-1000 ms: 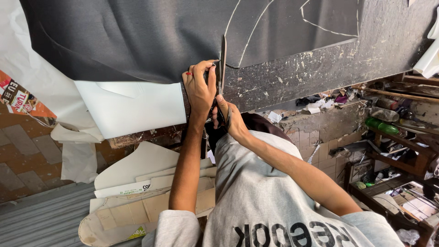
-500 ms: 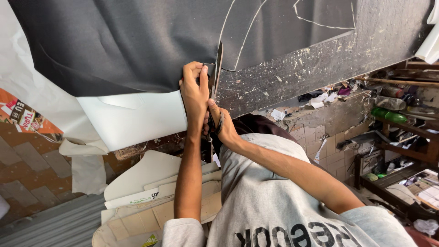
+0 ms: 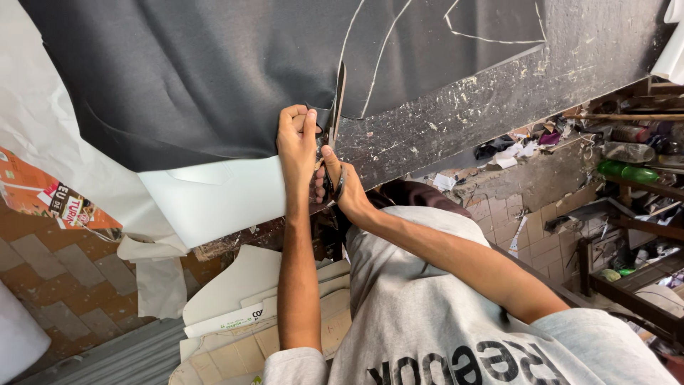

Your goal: The person places a paper pattern on a black fabric, traces its outline with chalk, and then cuts the fabric along the marked line using shears. The cut fabric piece remains on the table.

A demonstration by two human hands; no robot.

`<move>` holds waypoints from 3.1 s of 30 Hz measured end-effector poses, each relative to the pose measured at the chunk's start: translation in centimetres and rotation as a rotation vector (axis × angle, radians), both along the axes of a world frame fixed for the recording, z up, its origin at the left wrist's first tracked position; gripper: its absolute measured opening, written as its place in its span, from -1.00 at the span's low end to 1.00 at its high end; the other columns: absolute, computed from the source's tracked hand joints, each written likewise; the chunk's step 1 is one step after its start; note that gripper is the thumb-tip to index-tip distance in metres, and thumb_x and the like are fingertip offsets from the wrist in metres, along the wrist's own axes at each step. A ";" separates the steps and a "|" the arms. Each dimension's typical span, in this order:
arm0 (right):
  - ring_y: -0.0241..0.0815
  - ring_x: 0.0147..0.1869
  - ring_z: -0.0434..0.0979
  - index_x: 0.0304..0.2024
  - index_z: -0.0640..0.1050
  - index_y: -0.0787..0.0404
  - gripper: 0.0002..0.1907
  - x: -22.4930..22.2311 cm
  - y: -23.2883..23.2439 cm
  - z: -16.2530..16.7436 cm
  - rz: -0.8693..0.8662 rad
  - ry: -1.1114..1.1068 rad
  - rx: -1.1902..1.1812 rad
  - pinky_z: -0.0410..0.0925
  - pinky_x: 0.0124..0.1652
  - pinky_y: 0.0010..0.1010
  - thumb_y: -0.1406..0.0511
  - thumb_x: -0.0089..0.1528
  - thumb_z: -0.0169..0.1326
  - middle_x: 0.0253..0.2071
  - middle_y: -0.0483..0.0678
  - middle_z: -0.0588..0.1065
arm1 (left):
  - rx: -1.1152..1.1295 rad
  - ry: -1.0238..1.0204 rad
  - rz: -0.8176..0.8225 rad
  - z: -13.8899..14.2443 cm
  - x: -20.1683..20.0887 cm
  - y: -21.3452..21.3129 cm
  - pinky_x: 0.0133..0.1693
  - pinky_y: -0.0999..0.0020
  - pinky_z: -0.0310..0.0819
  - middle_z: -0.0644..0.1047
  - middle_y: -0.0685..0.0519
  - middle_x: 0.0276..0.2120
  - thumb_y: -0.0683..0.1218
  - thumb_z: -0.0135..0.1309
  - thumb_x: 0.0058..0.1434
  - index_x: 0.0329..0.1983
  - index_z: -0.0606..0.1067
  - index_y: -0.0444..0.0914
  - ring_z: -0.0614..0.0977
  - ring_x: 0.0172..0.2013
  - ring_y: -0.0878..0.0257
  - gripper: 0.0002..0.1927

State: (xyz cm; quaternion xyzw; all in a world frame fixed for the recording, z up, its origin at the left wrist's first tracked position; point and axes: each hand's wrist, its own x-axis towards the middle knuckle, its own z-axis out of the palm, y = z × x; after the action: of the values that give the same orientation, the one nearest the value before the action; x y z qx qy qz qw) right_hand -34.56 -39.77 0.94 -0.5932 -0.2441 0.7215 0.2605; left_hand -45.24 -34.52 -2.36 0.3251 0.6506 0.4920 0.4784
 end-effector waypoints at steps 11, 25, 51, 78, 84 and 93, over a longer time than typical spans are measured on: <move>-0.25 -0.54 0.45 -0.43 0.45 0.21 -0.31 -0.2 3.0 0.1 -0.061 0.022 -0.024 0.39 -0.47 -0.41 -0.25 0.31 -0.19 -0.56 -0.11 0.42 | -0.054 -0.143 -0.006 -1.1 -1.3 0.8 -0.24 0.46 0.43 0.57 0.08 -0.45 -0.07 0.05 0.41 -0.02 0.43 -0.35 0.55 -0.38 0.40 -0.76; -0.28 -0.56 0.50 -0.42 0.47 0.17 -0.30 -0.8 4.8 0.7 -0.065 -0.017 -0.021 0.40 -0.52 -0.46 -0.28 0.28 -0.22 -0.58 -0.13 0.43 | -0.082 -0.254 -0.010 -1.1 -2.1 1.3 -0.13 0.46 0.49 0.58 0.08 -0.45 -0.07 0.04 0.40 0.01 0.43 -0.36 0.58 -0.36 0.39 -0.74; -0.29 -0.64 0.47 -0.43 0.48 0.18 -0.29 -1.7 8.4 1.4 -0.141 0.009 0.090 0.28 -0.63 -0.54 -0.29 0.27 -0.17 -0.64 -0.13 0.42 | -0.029 -0.591 0.054 -2.0 -4.3 2.0 -0.17 0.48 0.48 0.51 0.12 -0.40 -0.08 0.03 0.45 -0.14 0.46 -0.28 0.52 -0.34 0.40 -0.85; -0.30 -0.57 0.47 -0.39 0.45 0.16 -0.29 -1.2 14.5 4.5 -0.314 0.083 0.015 0.45 -0.50 -0.49 -0.31 0.26 -0.21 -0.59 -0.15 0.40 | -0.075 -0.687 0.110 -0.7 -4.0 3.3 -0.17 0.52 0.44 0.55 0.10 -0.33 -0.13 -0.02 0.45 -0.12 0.47 -0.28 0.51 -0.31 0.43 -0.88; -0.31 -0.57 0.47 -0.39 0.45 0.16 -0.31 -1.2 15.3 5.2 -0.272 0.024 0.106 0.34 -0.54 -0.52 -0.29 0.27 -0.19 -0.59 -0.15 0.41 | -0.108 -0.699 0.140 0.5 -3.8 3.7 -0.18 0.53 0.42 0.52 0.11 -0.34 -0.14 0.03 0.45 -0.09 0.51 -0.29 0.46 -0.34 0.43 -0.88; -0.29 -0.55 0.48 -0.40 0.43 0.16 -0.32 -0.5 17.3 6.7 -0.348 0.109 0.053 0.42 -0.49 -0.49 -0.29 0.28 -0.18 -0.59 -0.14 0.40 | -0.093 -0.768 0.156 2.4 -2.7 5.0 -0.18 0.54 0.42 0.58 0.06 -0.22 -0.14 0.02 0.43 -0.08 0.48 -0.28 0.55 -0.25 0.40 -0.90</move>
State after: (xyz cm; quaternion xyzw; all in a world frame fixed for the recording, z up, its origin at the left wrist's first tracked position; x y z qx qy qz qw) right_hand -35.04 -22.50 7.64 -0.5795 -0.1422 0.6900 0.4096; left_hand -47.97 -29.56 0.03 0.0451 0.4687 0.5825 0.6625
